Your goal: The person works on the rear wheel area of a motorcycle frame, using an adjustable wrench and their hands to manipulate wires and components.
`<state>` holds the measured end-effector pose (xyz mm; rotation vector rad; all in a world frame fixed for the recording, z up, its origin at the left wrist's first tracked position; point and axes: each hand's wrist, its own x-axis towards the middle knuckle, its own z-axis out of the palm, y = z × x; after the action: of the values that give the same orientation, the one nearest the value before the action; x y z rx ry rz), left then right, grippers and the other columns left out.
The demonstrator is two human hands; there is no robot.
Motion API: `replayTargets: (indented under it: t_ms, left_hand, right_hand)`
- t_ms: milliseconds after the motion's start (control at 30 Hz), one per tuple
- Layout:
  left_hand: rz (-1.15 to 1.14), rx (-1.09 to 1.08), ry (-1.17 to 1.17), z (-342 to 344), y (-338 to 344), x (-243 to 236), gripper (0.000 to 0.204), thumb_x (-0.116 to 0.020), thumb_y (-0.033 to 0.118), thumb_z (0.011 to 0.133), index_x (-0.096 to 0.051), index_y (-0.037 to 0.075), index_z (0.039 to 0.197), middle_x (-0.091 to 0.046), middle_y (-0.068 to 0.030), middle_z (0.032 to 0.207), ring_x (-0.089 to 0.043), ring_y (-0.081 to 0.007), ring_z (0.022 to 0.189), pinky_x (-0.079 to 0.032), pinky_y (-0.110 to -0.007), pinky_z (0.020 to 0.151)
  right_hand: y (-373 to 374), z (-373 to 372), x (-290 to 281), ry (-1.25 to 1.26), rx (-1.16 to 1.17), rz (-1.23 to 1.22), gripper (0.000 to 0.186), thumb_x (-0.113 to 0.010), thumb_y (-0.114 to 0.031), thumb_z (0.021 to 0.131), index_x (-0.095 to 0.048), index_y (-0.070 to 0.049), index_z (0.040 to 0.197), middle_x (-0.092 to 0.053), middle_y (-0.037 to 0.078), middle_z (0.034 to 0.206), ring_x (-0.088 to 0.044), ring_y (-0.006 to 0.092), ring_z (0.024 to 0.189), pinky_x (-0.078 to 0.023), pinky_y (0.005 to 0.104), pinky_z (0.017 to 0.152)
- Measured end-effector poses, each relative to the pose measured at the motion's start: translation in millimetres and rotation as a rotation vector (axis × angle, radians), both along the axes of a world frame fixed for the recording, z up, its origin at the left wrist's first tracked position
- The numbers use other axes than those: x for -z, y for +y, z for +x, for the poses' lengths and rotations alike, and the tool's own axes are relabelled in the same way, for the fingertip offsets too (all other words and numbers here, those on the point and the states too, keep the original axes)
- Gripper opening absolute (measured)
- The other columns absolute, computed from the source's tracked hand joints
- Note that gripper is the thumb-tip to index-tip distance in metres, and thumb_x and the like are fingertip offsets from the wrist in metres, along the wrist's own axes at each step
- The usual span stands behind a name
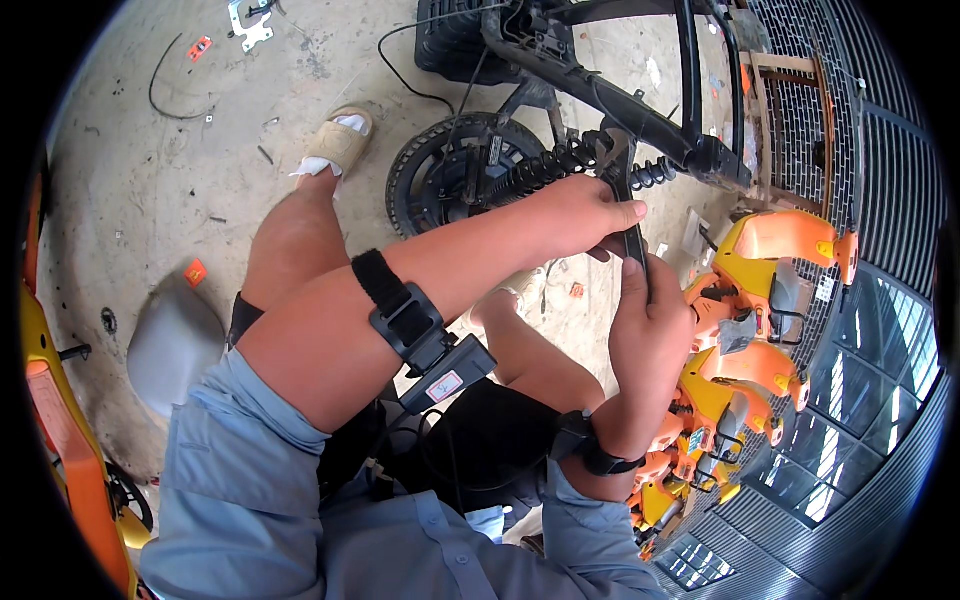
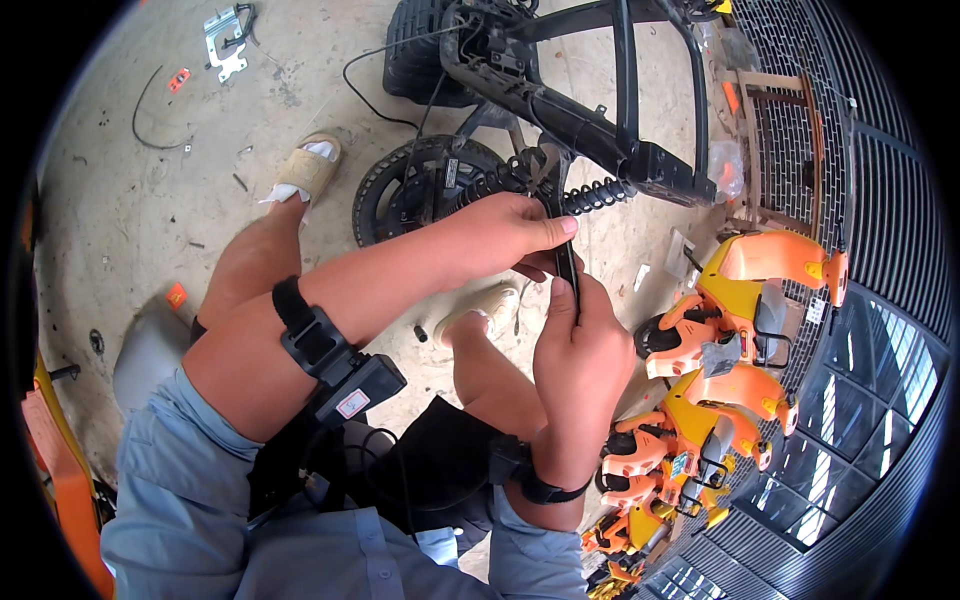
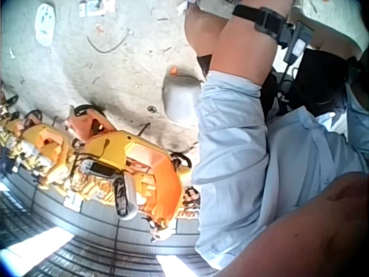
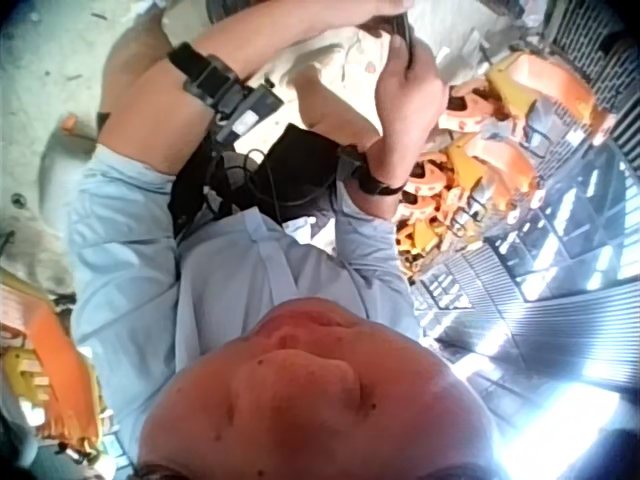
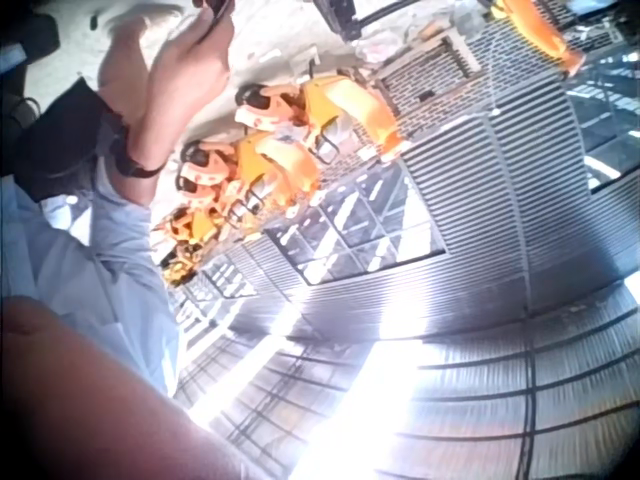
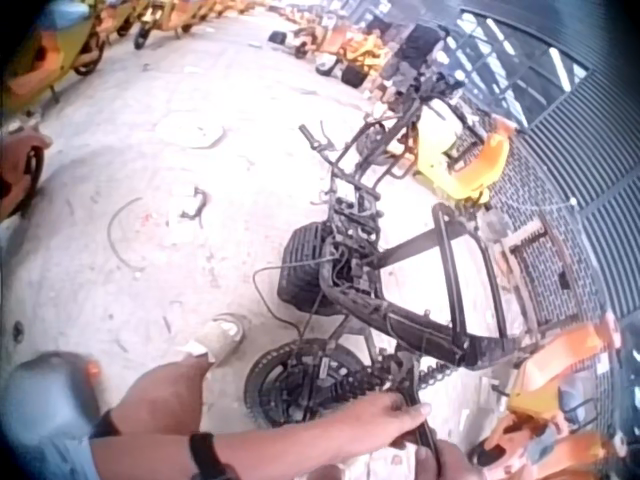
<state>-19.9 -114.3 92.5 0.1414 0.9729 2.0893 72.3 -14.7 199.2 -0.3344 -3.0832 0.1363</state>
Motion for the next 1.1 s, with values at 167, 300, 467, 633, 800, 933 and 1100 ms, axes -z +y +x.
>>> replayTargets:
  t_ms: [167, 300, 467, 633, 800, 933, 1100]
  left_hand:
    - [0.006, 0.016, -0.006, 0, 2, 3, 0.043, -0.060, 0.039, 0.101, -0.063, -0.004, 0.100, -0.072, -0.0126, 0.100, -0.071, -0.0198, 0.092, -0.057, -0.032, 0.082]
    - [-0.015, 0.045, 0.005, 0, -2, 1, 0.039, -0.060, 0.036, 0.102, -0.063, -0.003, 0.101, -0.074, -0.0114, 0.099, -0.070, -0.0177, 0.089, -0.055, -0.032, 0.079]
    - [-0.099, 0.026, 0.047, -4, -1, 8, 0.035, -0.059, 0.033, 0.102, -0.064, -0.001, 0.101, -0.075, -0.0100, 0.098, -0.069, -0.0166, 0.086, -0.054, -0.032, 0.077]
    - [-0.119, 0.030, 0.054, -6, -4, 6, 0.036, -0.060, 0.034, 0.101, -0.065, -0.002, 0.101, -0.074, -0.0102, 0.095, -0.069, -0.0171, 0.085, -0.054, -0.033, 0.076]
    - [-0.203, 0.036, 0.090, -5, -8, -4, 0.042, -0.061, 0.037, 0.100, -0.065, -0.005, 0.100, -0.069, -0.0110, 0.090, -0.069, -0.0182, 0.084, -0.055, -0.033, 0.074]
    - [-0.182, 0.029, 0.129, -6, -10, -1, 0.046, -0.061, 0.039, 0.099, -0.064, -0.007, 0.100, -0.067, -0.0122, 0.092, -0.070, -0.0182, 0.084, -0.055, -0.032, 0.073]
    - [-0.111, -0.005, 0.082, -9, -1, 3, 0.047, -0.061, 0.039, 0.098, -0.062, -0.008, 0.100, -0.067, -0.0132, 0.094, -0.069, -0.0199, 0.084, -0.057, -0.032, 0.075]
  right_hand:
    - [-2, 5, 6, 0.064, -0.003, -0.002, 0.025, -0.060, -0.026, 0.099, -0.071, -0.006, 0.108, -0.068, 0.017, 0.071, -0.069, 0.0359, 0.065, -0.051, 0.0429, 0.056]
    - [-2, 10, 19, 0.084, 0.024, -0.013, 0.026, -0.058, -0.028, 0.100, -0.069, -0.006, 0.111, -0.070, 0.016, 0.074, -0.070, 0.0375, 0.067, -0.053, 0.0447, 0.058]
    - [-2, 10, 39, 0.092, 0.011, -0.024, 0.026, -0.057, -0.029, 0.100, -0.066, -0.007, 0.112, -0.071, 0.018, 0.074, -0.070, 0.0401, 0.069, -0.053, 0.0468, 0.059]
    - [-1, 6, 35, 0.039, 0.065, -0.159, 0.027, -0.056, -0.025, 0.101, -0.064, -0.003, 0.116, -0.071, 0.018, 0.077, -0.072, 0.0353, 0.071, -0.054, 0.0419, 0.060]
    - [8, -3, 15, -0.128, 0.068, -0.466, 0.028, -0.054, -0.017, 0.103, -0.059, 0.002, 0.124, -0.066, 0.007, 0.073, -0.062, 0.0143, 0.065, -0.049, 0.0296, 0.061]
    - [27, -13, 16, -0.262, 0.061, -0.550, 0.036, -0.053, -0.013, 0.103, -0.051, 0.002, 0.136, -0.062, 0.004, 0.077, -0.052, 0.0073, 0.062, -0.044, 0.0252, 0.057]
    - [18, -19, 4, -0.318, 0.099, -0.802, 0.049, -0.052, -0.010, 0.103, -0.040, -0.001, 0.149, -0.061, 0.003, 0.080, -0.052, 0.0063, 0.061, -0.043, 0.0224, 0.053]
